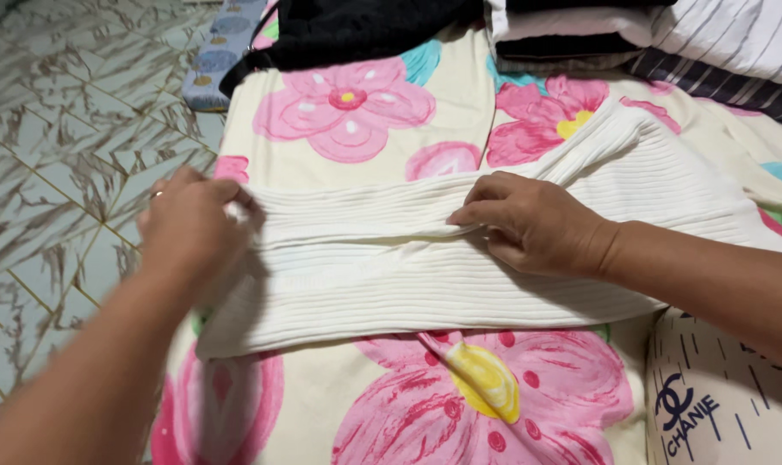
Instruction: The person folds a black garment, a white ribbed top, and a pair of beige underwear on a bed, smoothing and aligning each item before stacking them. The person then picks up a pink pouch and places it on the bed.
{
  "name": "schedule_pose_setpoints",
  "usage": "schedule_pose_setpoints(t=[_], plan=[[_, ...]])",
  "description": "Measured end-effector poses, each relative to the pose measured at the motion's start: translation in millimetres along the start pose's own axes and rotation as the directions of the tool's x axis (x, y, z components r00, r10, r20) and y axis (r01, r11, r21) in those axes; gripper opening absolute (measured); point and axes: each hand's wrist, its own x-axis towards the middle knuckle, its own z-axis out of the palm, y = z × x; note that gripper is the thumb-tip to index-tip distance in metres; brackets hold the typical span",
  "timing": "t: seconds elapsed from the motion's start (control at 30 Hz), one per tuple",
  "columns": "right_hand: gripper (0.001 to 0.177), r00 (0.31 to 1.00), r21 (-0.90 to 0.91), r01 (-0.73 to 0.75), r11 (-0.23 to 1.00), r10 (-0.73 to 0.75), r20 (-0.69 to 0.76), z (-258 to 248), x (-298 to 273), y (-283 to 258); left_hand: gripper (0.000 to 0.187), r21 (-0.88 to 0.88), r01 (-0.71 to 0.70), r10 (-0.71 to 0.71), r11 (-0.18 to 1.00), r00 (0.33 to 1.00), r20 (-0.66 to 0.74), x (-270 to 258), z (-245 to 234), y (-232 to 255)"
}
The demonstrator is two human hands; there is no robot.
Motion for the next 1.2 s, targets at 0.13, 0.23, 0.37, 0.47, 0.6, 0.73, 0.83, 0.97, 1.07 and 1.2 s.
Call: schedule_pose_setpoints(t=[0.13, 0.23, 0.37, 0.47, 0.6, 0.73, 0.83, 0.97, 1.07, 1.2], plan=[[0.034, 0.991, -0.127, -0.075, 0.989, 0.088, 0.099, -19.3, 2.1, 15.2, 0.027, -0.434, -0.069, 0.003, 0.898, 0.989, -0.151, -1.0, 23.3, 88.5], [0.042, 0.953, -0.348, -0.100, 0.932, 0.190, 0.236, -34.0, 3.0, 38.0, 0.020, -0.463, -0.256, 0.266, 0.849, 0.963, -0.046, -9.7, 49.5, 179.3], [0.026, 0.802, -0.570, -0.076, 0.818, 0.390, 0.452, -55.6, 7.7, 81.2, 0.038, -0.351, -0.223, 0.322, 0.910, 0.911, 0.257, -1.8, 68.2, 255.6], [0.032, 0.738, -0.708, 0.086, 0.701, 0.434, 0.518, -70.1, 4.7, 115.2, 0.028, -0.341, -0.224, 0.328, 0.913, 0.901, 0.285, 4.7, 72.7, 268.1], [0.028, 0.660, -0.835, -0.016, 0.550, 0.633, 0.405, -90.6, -19.3, 162.1, 0.022, -0.387, -0.204, 0.330, 0.899, 0.897, 0.295, 11.3, 67.9, 255.0], [0.030, 0.821, -0.807, -0.297, 0.510, 0.568, 0.057, -114.2, -78.3, 195.9, 0.021, -0.382, -0.263, 0.363, 0.886, 0.906, 0.219, 9.8, 53.8, 253.2], [0.027, 0.881, -0.765, -0.377, 0.522, 0.457, -0.121, -121.9, -144.6, 188.6, 0.020, -0.387, -0.311, 0.402, 0.868, 0.898, 0.178, -0.3, 42.2, 251.8], [0.024, 0.865, -0.802, -0.378, 0.462, 0.485, -0.129, -97.9, -204.2, 156.1, 0.015, -0.357, -0.377, 0.457, 0.854, 0.873, 0.172, -22.2, 36.3, 250.4], [0.023, 0.876, -0.663, -0.454, 0.595, 0.435, -0.209, -88.5, -211.7, 141.7, 0.017, -0.324, -0.394, 0.464, 0.860, 0.868, 0.176, -25.6, 35.0, 253.8], [0.014, 0.852, -0.613, -0.512, 0.602, 0.446, -0.274, -105.0, -207.2, 136.8, 0.015, -0.291, -0.307, 0.368, 0.906, 0.912, 0.182, -20.0, 27.1, 253.2]])
